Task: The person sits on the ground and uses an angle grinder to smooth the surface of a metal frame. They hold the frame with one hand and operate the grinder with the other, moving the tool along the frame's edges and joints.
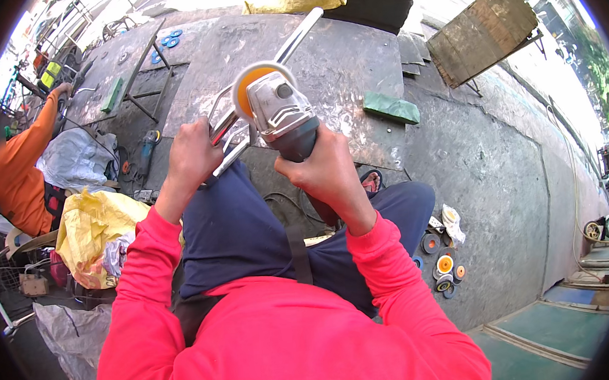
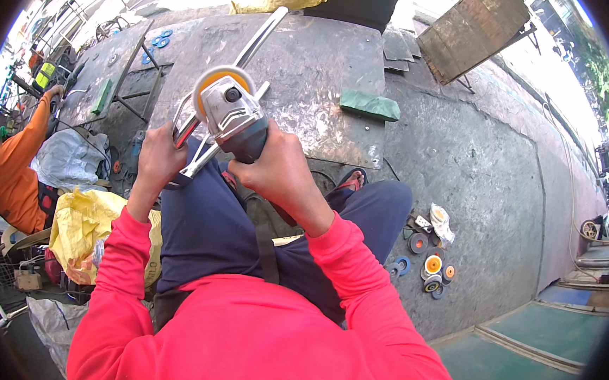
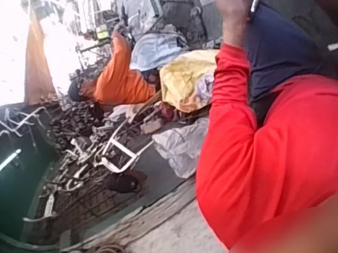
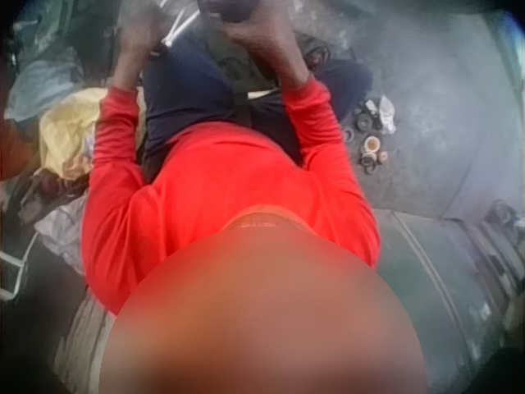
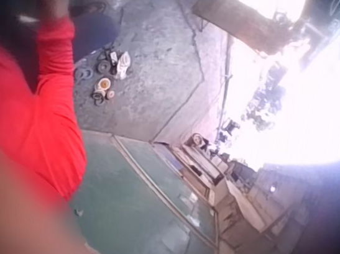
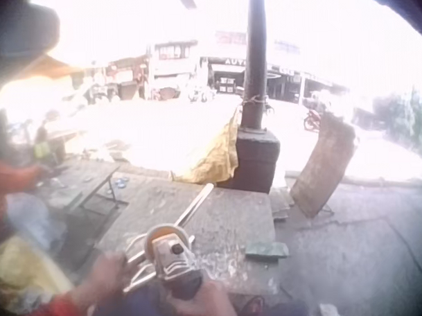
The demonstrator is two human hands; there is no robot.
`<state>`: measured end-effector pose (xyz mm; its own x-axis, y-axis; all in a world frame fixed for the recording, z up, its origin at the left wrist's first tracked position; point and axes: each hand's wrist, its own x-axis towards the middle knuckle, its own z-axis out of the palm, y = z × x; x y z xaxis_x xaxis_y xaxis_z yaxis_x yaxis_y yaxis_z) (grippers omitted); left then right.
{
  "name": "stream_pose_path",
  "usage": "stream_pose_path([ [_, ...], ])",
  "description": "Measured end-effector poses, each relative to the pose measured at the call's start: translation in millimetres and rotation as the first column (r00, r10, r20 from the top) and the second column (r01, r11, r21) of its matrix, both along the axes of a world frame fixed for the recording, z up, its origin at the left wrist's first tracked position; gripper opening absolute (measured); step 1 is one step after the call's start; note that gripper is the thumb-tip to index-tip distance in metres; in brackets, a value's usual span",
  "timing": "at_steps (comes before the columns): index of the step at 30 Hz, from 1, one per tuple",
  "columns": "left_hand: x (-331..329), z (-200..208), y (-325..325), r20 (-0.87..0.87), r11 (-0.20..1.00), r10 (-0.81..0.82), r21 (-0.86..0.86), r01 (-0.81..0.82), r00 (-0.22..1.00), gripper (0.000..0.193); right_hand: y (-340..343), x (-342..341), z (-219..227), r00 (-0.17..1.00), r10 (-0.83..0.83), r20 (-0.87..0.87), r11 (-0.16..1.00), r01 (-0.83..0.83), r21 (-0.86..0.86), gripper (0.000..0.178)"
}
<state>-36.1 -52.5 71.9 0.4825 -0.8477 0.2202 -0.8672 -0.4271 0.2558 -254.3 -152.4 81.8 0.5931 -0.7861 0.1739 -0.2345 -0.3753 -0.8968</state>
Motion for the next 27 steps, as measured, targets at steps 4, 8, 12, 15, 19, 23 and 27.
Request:
stream_pose_path([
  [4, 14.8, 10.1, -1.4, -0.065, 0.999, 0.046, -0.02, -0.047, 0.997, 0.025, -8.7, 1.4, -5.9, 0.999, -0.048, 0.014, 0.999, 0.048, -0.003, 0.051],
  [8, 14.1, 16.7, 3.8, -0.109, 0.999, 0.043, -0.02, -0.045, 0.993, 0.031, -39.5, -5.2, -13.6, 0.958, -0.211, -0.194, 0.977, 0.213, -0.011, 0.051],
  [12, 9.5, 14.1, 3.9, -0.132, 0.996, 0.033, -0.076, -0.043, 0.991, 0.034, -63.0, -19.4, -34.2, 0.904, -0.275, -0.327, 0.958, 0.286, -0.017, 0.052],
  [15, 12.0, 10.1, 4.3, -0.141, 0.991, 0.018, -0.132, -0.037, 0.99, 0.042, -76.0, -28.1, -54.8, 0.821, -0.324, -0.471, 0.937, 0.345, -0.043, 0.052],
  [19, 16.5, 8.2, 4.8, -0.103, 0.986, -0.002, -0.164, -0.015, 0.995, 0.053, -88.5, -38.3, -76.2, 0.808, -0.246, -0.536, 0.94, 0.334, 0.071, 0.055],
  [23, 16.1, 12.4, 2.5, -0.139, 0.98, 0.02, -0.193, -0.047, 0.99, 0.052, -93.2, -40.2, -85.6, 0.792, -0.257, -0.554, 0.942, 0.333, 0.039, 0.055],
  [27, 15.8, 20.7, -1.2, -0.263, 0.983, 0.133, -0.091, -0.162, 0.956, 0.06, -95.2, -36.1, -85.6, 0.808, -0.22, -0.547, 0.945, 0.316, 0.088, 0.055],
])
